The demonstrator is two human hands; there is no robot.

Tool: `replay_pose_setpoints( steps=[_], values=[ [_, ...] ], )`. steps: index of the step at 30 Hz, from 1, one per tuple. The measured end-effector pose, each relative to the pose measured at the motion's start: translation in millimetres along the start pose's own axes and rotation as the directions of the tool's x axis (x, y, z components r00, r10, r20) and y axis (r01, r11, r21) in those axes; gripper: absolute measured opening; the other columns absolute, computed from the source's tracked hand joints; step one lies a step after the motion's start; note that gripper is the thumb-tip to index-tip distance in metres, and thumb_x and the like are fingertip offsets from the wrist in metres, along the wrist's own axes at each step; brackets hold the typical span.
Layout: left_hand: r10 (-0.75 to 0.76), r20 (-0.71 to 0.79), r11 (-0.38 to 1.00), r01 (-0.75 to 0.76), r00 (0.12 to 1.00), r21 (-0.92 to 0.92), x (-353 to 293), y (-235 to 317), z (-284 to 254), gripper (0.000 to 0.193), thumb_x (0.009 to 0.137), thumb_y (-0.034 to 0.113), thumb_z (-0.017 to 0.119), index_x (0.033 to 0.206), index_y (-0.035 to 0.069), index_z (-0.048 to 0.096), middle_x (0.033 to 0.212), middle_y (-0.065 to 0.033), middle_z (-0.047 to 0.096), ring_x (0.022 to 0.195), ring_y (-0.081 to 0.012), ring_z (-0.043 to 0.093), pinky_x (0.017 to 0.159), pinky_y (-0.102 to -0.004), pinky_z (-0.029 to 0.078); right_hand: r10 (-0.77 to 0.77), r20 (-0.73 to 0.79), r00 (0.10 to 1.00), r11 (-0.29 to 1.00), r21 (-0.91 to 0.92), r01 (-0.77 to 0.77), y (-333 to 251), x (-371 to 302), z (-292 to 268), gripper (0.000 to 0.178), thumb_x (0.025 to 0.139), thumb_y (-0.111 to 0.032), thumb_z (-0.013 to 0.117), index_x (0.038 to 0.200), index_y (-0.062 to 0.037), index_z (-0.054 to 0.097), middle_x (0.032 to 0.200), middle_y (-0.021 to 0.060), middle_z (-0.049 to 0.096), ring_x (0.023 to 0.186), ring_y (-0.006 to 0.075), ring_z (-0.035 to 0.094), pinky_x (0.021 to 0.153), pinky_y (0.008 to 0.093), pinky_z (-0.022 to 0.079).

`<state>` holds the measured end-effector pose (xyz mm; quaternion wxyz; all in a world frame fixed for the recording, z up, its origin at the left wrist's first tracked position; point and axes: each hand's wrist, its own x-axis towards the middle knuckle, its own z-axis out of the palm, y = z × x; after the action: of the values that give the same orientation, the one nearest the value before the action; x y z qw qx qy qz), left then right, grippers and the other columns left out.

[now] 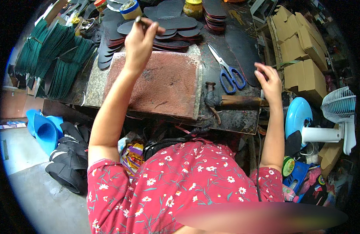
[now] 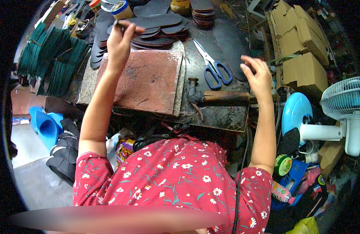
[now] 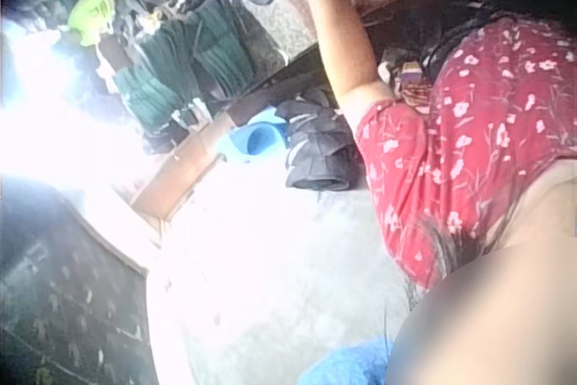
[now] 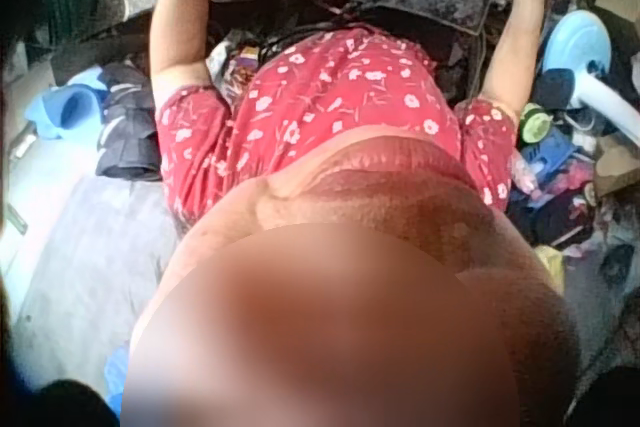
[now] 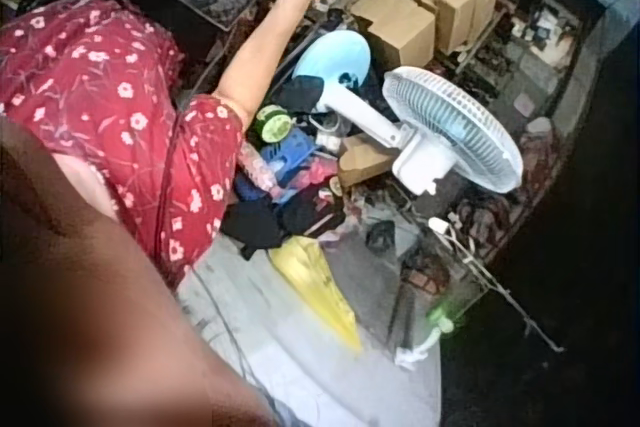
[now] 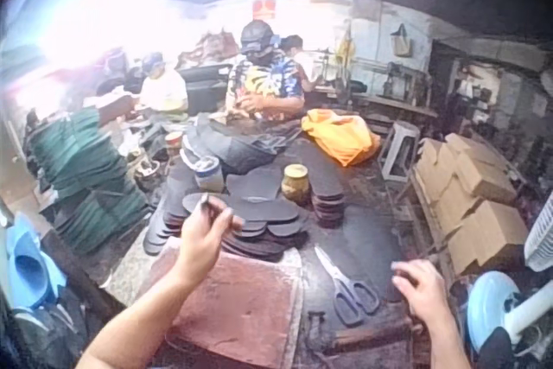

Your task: The person uses a hammer to drive small metal pins into a black rubber sole placed on a wooden block. They repeatedly strike the pins along the edge of the sole to secure a strap, then flip the sole over to continue hammering on the other side.

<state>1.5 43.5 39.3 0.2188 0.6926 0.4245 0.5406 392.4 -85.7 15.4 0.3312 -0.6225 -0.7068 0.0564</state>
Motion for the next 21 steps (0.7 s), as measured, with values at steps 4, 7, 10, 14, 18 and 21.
replay_pose_setpoints(
  steps=[4, 7, 10, 14, 18, 21],
  values=[
    [-0.163, -0.022, 0.986, 0.162, 0.986, -0.031, -43.9, -4.3, -2.2, 0.013, 0.1, 0.015, 0.057, 0.099, 0.002, 0.056, 0.084, -0.0067, 0.074, 0.073, -0.0123, 0.066, 0.07, -0.0269, 0.051, 0.115, 0.124, 0.986, 0.94, -0.335, -0.067, 13.5, 18.3, 20.5, 0.062, 0.079, -0.048, 0.076, 0.133, -0.0208, 0.063, 0.141, 0.0207, 0.052, 0.133, 0.038, 0.044, 0.109, 0.0456, 0.039],
    [-0.236, -0.008, 0.964, 0.233, 0.972, -0.125, -47.1, -22.8, -4.8, 0.015, 0.099, 0.018, 0.059, 0.098, 0.004, 0.056, 0.081, -0.0077, 0.074, 0.072, -0.012, 0.064, 0.071, -0.0275, 0.051, 0.079, 0.149, 0.986, 0.915, -0.404, -0.012, 23.8, 21.0, 31.9, 0.06, 0.079, -0.048, 0.076, 0.131, -0.0204, 0.064, 0.139, 0.0212, 0.053, 0.132, 0.0367, 0.046, 0.108, 0.0454, 0.041],
    [-0.328, 0.028, 0.927, 0.327, 0.944, -0.186, -48.5, -31.2, -9.4, 0.016, 0.102, 0.018, 0.056, 0.099, 0.003, 0.054, 0.09, -0.0134, 0.073, 0.078, -0.017, 0.069, 0.077, -0.03, 0.056, 0.107, 0.218, 0.97, 0.904, -0.427, -0.004, 29.6, 26.3, 30.4, 0.055, 0.08, -0.041, 0.075, 0.129, -0.0191, 0.065, 0.125, 0.0193, 0.063, 0.117, 0.0342, 0.058, 0.099, 0.0443, 0.048],
    [-0.315, -0.008, 0.938, 0.31, 0.949, -0.158, -53.9, -25.4, -9.5, 0.015, 0.102, 0.018, 0.056, 0.099, 0.003, 0.054, 0.091, -0.0129, 0.073, 0.081, -0.0167, 0.07, 0.075, -0.0285, 0.055, 0.253, 0.049, 0.966, 0.943, 0.21, -0.258, 18.2, 42.8, 9.6, 0.049, 0.086, -0.034, 0.072, 0.129, -0.0122, 0.064, 0.11, 0.013, 0.068, 0.095, 0.0214, 0.066, 0.079, 0.0338, 0.055],
    [-0.335, -0.205, 0.927, 0.284, 0.92, -0.244, -52.3, -20.7, -8.9, 0.012, 0.1, 0.016, 0.057, 0.096, 0.005, 0.055, 0.081, -0.0077, 0.072, 0.069, -0.0109, 0.064, 0.065, -0.0267, 0.051, 0.325, -0.018, 0.946, 0.666, 0.714, -0.215, -16.5, 49.6, -27.9, 0.05, 0.088, -0.023, 0.066, 0.131, 0.001, 0.058, 0.117, 0.0159, 0.064, 0.102, 0.0217, 0.065, 0.084, 0.0363, 0.057],
    [-0.403, -0.249, 0.819, 0.227, 0.881, -0.527, -48.3, -22.6, -14.5, 0.01, 0.101, 0.013, 0.056, 0.094, 0.005, 0.055, 0.084, -0.0082, 0.07, 0.066, -0.0094, 0.061, 0.061, -0.0247, 0.047, 0.106, -0.144, 0.984, 0.641, 0.767, 0.043, -49.0, 49.4, -35.6, 0.046, 0.088, -0.012, 0.06, 0.13, 0.0072, 0.057, 0.134, 0.0196, 0.056, 0.119, 0.0243, 0.058, 0.098, 0.0413, 0.052]
  ],
)
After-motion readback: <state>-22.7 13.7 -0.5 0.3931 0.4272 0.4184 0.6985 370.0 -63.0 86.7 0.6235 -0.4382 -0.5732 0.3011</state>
